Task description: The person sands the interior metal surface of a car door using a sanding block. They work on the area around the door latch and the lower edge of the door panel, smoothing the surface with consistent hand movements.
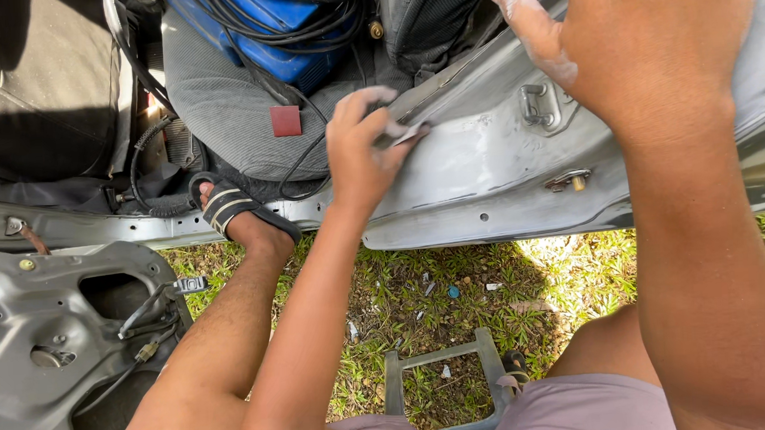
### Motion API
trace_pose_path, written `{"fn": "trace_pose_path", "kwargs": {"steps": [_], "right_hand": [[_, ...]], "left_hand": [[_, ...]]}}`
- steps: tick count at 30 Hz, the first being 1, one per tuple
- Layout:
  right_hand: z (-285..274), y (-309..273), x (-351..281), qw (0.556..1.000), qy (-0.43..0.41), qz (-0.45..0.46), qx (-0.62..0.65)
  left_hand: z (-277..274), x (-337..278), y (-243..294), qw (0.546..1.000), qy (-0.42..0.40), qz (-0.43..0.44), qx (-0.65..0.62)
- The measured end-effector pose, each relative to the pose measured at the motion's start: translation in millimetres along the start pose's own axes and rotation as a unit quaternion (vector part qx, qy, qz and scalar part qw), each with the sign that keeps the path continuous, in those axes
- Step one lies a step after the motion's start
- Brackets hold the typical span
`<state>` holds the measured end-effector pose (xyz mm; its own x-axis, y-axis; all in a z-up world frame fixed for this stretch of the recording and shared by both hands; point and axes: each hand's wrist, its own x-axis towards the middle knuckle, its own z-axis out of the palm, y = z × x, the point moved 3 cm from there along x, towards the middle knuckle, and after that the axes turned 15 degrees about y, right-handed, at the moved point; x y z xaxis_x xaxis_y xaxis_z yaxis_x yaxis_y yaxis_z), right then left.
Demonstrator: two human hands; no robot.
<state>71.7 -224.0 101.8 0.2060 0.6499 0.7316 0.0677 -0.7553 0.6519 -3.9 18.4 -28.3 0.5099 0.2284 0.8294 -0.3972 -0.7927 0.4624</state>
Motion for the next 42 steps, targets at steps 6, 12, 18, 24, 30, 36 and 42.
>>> {"fn": "trace_pose_path", "kwargs": {"steps": [6,12,18,24,30,36,42], "right_hand": [[1.6,-0.6,0.8,0.999,-0.005,0.008,0.036],[2.4,3.8,-1.6,0.997,-0.022,-0.005,0.068],[-1.6,4.7,5.9,0.995,-0.016,0.011,0.101],[-1.5,6.3,10.2,0.993,-0.026,0.016,0.117],[3.9,2.9,-2.9,0.996,-0.023,0.003,0.089],[2.4,5.6,-1.3,0.998,-0.015,0.009,0.066],[12.1,2.3,-5.3,0.975,-0.036,0.039,0.216]], "left_hand": [[17.8,14.8,15.4,0.998,0.022,0.007,-0.058],[32.6,16.2,28.5,0.995,0.026,-0.032,-0.089],[19.9,3.9,5.1,0.992,0.033,-0.084,-0.09],[54.3,46.0,58.9,0.985,0.066,-0.061,-0.15],[49.3,42.9,66.2,0.988,0.044,-0.087,-0.118],[34.7,11.1,35.8,0.993,0.066,-0.067,-0.075],[54.6,37.5,79.6,0.985,0.123,-0.081,-0.095]]}}
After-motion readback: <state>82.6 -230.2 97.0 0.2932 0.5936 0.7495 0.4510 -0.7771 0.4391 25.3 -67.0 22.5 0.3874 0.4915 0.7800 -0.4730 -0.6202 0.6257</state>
